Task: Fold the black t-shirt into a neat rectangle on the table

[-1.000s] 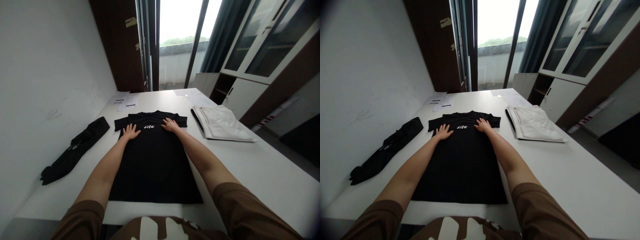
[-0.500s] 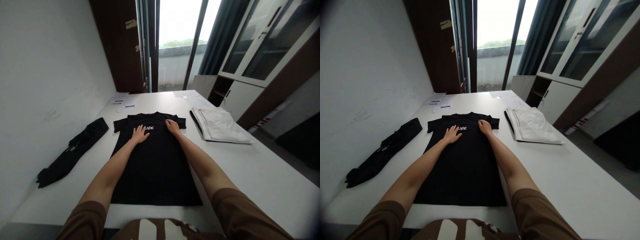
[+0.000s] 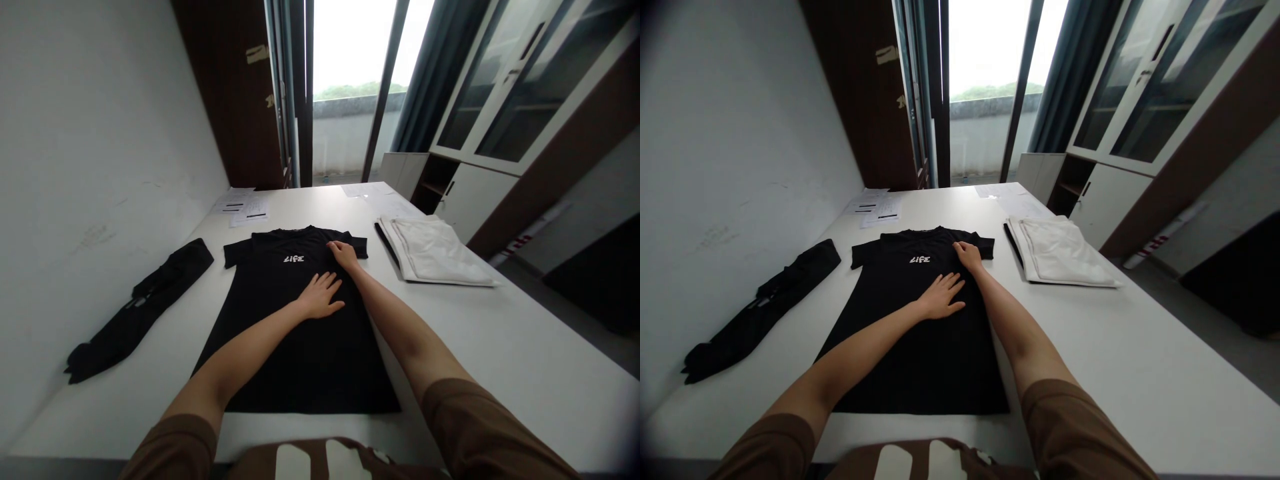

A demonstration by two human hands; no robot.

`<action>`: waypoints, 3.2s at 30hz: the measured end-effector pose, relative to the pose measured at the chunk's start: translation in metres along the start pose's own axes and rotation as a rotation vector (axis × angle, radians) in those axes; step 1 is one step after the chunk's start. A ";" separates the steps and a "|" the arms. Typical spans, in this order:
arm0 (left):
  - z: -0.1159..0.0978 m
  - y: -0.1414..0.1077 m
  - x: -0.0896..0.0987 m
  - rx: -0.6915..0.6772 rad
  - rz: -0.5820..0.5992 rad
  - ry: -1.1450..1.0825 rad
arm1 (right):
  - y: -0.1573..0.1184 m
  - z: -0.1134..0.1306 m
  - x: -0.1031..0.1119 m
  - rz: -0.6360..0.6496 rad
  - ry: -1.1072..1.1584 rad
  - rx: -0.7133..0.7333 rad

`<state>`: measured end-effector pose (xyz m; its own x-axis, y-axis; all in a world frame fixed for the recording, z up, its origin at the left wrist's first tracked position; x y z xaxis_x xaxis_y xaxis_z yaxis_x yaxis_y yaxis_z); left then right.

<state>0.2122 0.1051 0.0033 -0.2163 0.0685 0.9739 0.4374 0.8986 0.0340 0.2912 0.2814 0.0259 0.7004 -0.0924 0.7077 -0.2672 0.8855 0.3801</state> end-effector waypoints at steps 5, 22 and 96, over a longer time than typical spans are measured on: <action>-0.030 -0.038 0.002 -0.104 0.016 -0.005 | -0.001 0.005 -0.006 0.039 -0.101 0.020; 0.266 -0.117 0.050 0.703 -0.062 0.201 | -0.006 0.017 -0.014 0.123 -0.279 0.100; 0.145 -0.106 0.058 0.361 -0.135 0.180 | -0.101 0.104 -0.069 0.478 -0.331 0.413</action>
<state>0.0263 0.0764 0.0235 -0.0805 -0.1079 0.9909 0.0745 0.9907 0.1140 0.2011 0.1511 0.0007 0.2231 0.0714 0.9722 -0.7699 0.6246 0.1308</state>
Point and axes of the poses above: each hand's wrist, its own y-axis towards the middle knuckle, its own x-axis out of the back of the hand, z = x × y, the point moved 10 cm from there along y, towards the middle knuckle, and after that the axes turned 10 degrees about x, right-handed, at the moved point
